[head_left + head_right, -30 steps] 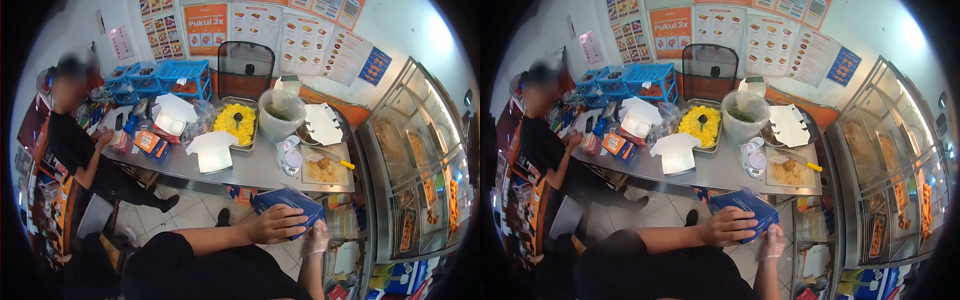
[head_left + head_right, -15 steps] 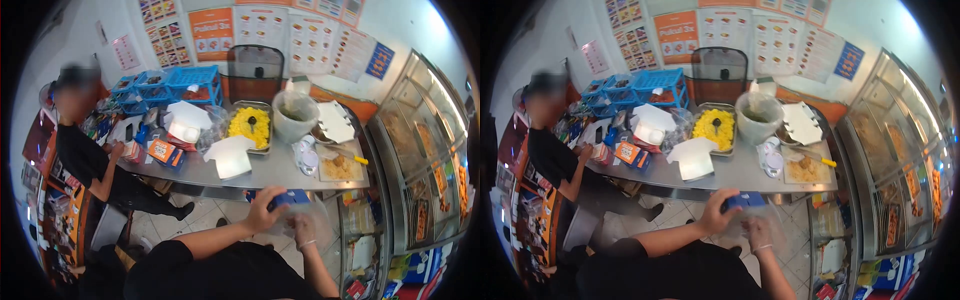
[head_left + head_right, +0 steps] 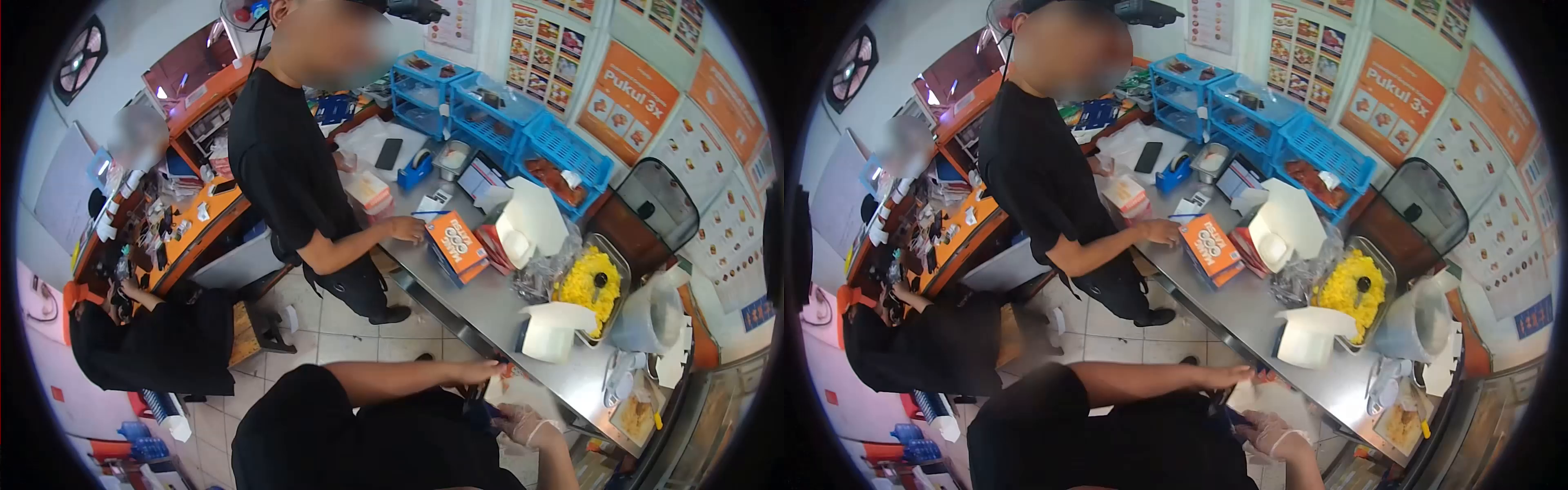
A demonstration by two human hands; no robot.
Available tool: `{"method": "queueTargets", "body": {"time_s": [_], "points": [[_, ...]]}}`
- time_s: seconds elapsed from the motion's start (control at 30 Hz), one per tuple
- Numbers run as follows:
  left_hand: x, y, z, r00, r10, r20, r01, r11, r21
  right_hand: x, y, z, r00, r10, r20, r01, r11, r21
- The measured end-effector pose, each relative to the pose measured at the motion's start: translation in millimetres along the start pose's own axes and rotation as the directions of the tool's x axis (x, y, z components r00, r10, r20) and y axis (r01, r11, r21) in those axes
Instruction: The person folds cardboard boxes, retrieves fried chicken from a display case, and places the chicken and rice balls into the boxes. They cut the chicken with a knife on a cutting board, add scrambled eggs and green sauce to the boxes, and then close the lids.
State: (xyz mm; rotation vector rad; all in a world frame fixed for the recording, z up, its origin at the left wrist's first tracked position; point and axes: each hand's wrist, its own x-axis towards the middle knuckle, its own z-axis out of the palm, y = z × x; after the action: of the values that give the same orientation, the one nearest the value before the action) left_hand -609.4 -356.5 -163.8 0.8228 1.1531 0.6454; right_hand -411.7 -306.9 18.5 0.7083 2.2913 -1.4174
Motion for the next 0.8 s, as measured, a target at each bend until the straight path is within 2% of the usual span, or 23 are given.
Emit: {"method": "queueTargets", "body": {"time_s": [0.03,0.07,0.1,0.13,0.17,0.2,0.23,0.27,0.3,0.37,0.4,0.43,0.5,0.53,0.57,0.6,0.63,0.67,0.73,0.77,0.8], "points": [[-10,-8,0,0.985,0.093,-0.146,-0.053,0.965,0.256,14,-5,-3,1.0,-0.003,0.008,0.002,1.0,0.009],[-35,-3,-7,0.982,0.116,-0.149,-0.02,0.849,0.527,25,-10,-4,0.982,0.17,0.08,-0.186,0.942,0.278],[-63,14,-15,0.984,0.093,-0.151,-0.003,0.858,0.514,35,-12,-2,0.927,0.315,0.202,-0.374,0.779,0.504],[-93,37,-25,0.932,0.323,-0.164,-0.196,0.83,0.523,40,-9,2,0.942,0.258,0.214,-0.335,0.724,0.603],[-118,53,-33,0.827,0.534,-0.177,-0.376,0.758,0.533,45,-10,5,0.933,0.266,0.243,-0.36,0.708,0.607],[-137,63,-40,0.837,0.516,-0.183,-0.364,0.774,0.517,50,-12,5,0.926,0.272,0.26,-0.376,0.634,0.676],[-152,72,-47,0.84,0.541,-0.053,-0.428,0.719,0.548,55,-14,5,0.92,0.281,0.272,-0.387,0.553,0.737],[-159,73,-49,0.825,0.56,0.078,-0.499,0.658,0.564,63,-11,5,0.915,0.305,0.263,-0.397,0.581,0.71],[-158,69,-50,0.826,0.559,0.074,-0.499,0.664,0.557,69,-3,8,0.911,0.31,0.27,-0.407,0.579,0.707],[-153,58,-51,0.825,0.565,0.011,-0.519,0.751,0.408,79,11,11,0.915,0.314,0.255,-0.401,0.623,0.671],[-153,62,-52,0.792,0.602,-0.104,-0.497,0.734,0.464,84,10,9,0.914,0.314,0.256,-0.402,0.627,0.667],[-154,66,-53,0.789,0.605,-0.104,-0.5,0.731,0.465,89,7,7,0.921,0.302,0.248,-0.39,0.684,0.617],[-160,78,-52,0.854,0.366,-0.37,-0.284,0.924,0.257,96,3,4,0.927,0.29,0.237,-0.374,0.729,0.574],[-156,69,-50,0.798,0.446,-0.406,-0.301,0.877,0.374,97,2,2,0.975,0.179,0.133,-0.215,0.913,0.346],[-152,67,-50,0.803,0.447,-0.393,-0.302,0.875,0.378,99,0,-1,0.998,0.04,0.058,-0.044,0.996,0.073],[-148,66,-52,0.764,0.525,-0.375,-0.245,0.773,0.585,102,-21,-10,0.998,0.04,0.044,-0.044,0.996,0.08],[-146,66,-52,0.729,0.595,-0.339,-0.167,0.634,0.755,101,-59,-22,0.982,0.184,0.048,-0.186,0.981,0.046],[-147,71,-56,0.735,0.593,-0.328,-0.172,0.631,0.757,103,-81,-31,0.944,0.325,0.051,-0.326,0.945,0.013],[-150,89,-78,0.717,0.693,-0.078,-0.234,0.345,0.909,109,-84,-36,0.954,0.298,0.033,-0.298,0.955,0.001],[-149,91,-81,0.724,0.687,-0.061,-0.246,0.34,0.907,109,-84,-37,0.962,0.272,0.023,-0.272,0.962,-0.019],[-147,94,-87,0.765,0.644,0.019,-0.287,0.314,0.905,113,-84,-39,0.959,0.285,0.011,-0.285,0.959,0.004]]}}
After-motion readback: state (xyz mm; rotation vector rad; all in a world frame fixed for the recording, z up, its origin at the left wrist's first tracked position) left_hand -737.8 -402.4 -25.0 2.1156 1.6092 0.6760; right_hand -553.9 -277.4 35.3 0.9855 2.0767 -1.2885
